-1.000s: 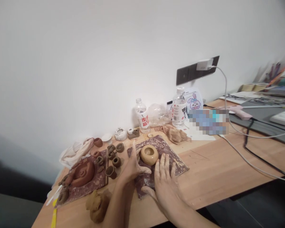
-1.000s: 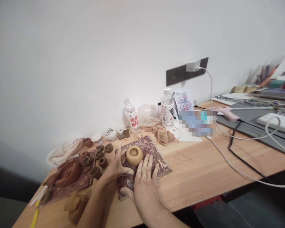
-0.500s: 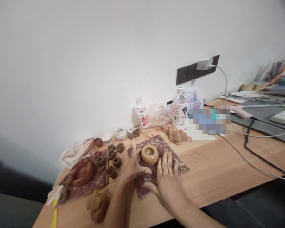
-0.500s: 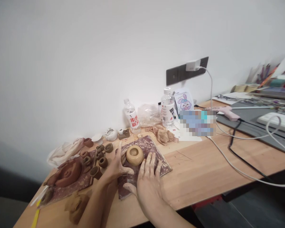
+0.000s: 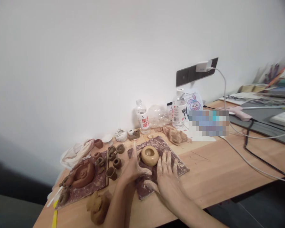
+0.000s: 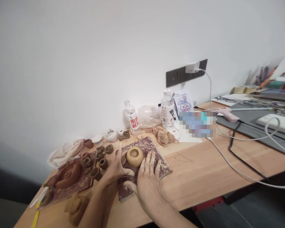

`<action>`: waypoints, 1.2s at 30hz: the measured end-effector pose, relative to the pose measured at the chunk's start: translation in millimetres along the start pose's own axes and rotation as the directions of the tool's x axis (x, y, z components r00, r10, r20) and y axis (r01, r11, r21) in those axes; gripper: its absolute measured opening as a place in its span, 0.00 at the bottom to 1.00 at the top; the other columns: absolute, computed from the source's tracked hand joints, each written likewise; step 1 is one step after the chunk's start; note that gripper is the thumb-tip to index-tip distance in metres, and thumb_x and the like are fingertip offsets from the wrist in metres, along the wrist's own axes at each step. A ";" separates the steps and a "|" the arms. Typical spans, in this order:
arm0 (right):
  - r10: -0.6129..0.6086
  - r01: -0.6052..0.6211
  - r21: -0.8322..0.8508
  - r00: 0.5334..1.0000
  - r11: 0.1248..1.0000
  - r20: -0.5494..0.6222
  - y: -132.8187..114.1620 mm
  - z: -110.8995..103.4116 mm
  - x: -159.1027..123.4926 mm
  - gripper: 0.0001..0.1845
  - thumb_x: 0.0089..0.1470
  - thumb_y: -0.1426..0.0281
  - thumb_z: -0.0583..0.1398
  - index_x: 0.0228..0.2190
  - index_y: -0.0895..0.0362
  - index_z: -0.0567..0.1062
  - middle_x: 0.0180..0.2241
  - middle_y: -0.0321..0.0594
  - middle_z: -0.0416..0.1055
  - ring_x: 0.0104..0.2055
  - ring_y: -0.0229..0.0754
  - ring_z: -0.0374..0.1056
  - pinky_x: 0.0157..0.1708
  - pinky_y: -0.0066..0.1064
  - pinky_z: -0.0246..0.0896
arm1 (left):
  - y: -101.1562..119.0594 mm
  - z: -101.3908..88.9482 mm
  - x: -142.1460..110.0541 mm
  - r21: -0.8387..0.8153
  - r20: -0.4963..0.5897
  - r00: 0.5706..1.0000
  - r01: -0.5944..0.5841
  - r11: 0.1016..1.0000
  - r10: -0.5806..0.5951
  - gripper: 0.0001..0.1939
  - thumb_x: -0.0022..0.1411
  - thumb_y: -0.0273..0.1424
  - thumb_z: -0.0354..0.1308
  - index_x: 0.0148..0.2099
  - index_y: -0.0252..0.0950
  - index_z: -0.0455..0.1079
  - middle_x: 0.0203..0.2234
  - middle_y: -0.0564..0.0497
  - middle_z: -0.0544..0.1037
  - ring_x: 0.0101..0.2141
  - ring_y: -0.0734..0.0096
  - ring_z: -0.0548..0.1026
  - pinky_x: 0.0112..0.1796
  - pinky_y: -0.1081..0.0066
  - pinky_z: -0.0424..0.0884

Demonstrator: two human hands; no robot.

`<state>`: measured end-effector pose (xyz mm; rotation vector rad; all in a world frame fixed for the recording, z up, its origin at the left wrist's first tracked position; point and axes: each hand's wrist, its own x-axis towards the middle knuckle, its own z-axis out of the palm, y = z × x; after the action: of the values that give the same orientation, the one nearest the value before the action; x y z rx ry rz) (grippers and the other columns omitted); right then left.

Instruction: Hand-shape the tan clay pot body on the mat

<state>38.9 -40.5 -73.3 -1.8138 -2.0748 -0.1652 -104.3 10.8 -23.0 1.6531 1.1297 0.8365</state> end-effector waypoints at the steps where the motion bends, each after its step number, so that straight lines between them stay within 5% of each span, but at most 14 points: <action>1: 0.002 -0.002 -0.004 1.000 1.000 0.017 -0.1 -1.0 -0.3 0.54 0.48 0.41 0.56 0.55 0.80 0.66 0.60 0.76 0.52 0.65 0.74 0.43 0.59 0.62 0.33 | 0.5 -0.1 0.2 -0.006 0.000 1.000 -0.004 1.000 0.004 0.72 0.40 0.28 0.72 0.69 0.37 0.18 0.64 0.36 0.57 0.65 0.49 0.52 0.62 0.52 0.53; 16: -0.005 -0.012 0.067 0.969 0.998 0.246 -4.5 -24.8 4.4 0.54 0.53 0.41 0.51 0.57 0.80 0.62 0.61 0.76 0.47 0.66 0.74 0.37 0.60 0.63 0.30 | 0.0 4.1 0.9 -0.107 -0.025 1.000 -0.016 0.994 0.013 0.72 0.38 0.26 0.71 0.69 0.37 0.19 0.65 0.36 0.55 0.65 0.49 0.52 0.62 0.53 0.52; 30: -0.006 -0.023 0.067 0.918 0.998 0.397 -6.0 -48.1 14.3 0.48 0.56 0.46 0.53 0.56 0.80 0.64 0.60 0.77 0.51 0.64 0.76 0.42 0.59 0.62 0.40 | 12.5 2.8 -1.1 0.046 -0.060 0.998 0.031 0.998 -0.028 0.70 0.37 0.24 0.70 0.70 0.38 0.24 0.65 0.39 0.55 0.66 0.46 0.47 0.63 0.51 0.49; 36: -0.064 0.054 0.039 0.953 0.998 0.297 27.1 -53.0 26.1 0.38 0.57 0.50 0.54 0.50 0.73 0.73 0.56 0.73 0.61 0.61 0.74 0.54 0.55 0.60 0.51 | 9.4 2.3 -1.7 0.097 -0.059 0.998 0.012 0.995 -0.006 0.69 0.38 0.24 0.70 0.70 0.40 0.23 0.63 0.40 0.59 0.65 0.47 0.50 0.63 0.51 0.49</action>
<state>73.6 -29.4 -19.4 -1.8544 -2.3213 0.1338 -100.0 7.1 -14.9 1.7115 1.2349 0.8403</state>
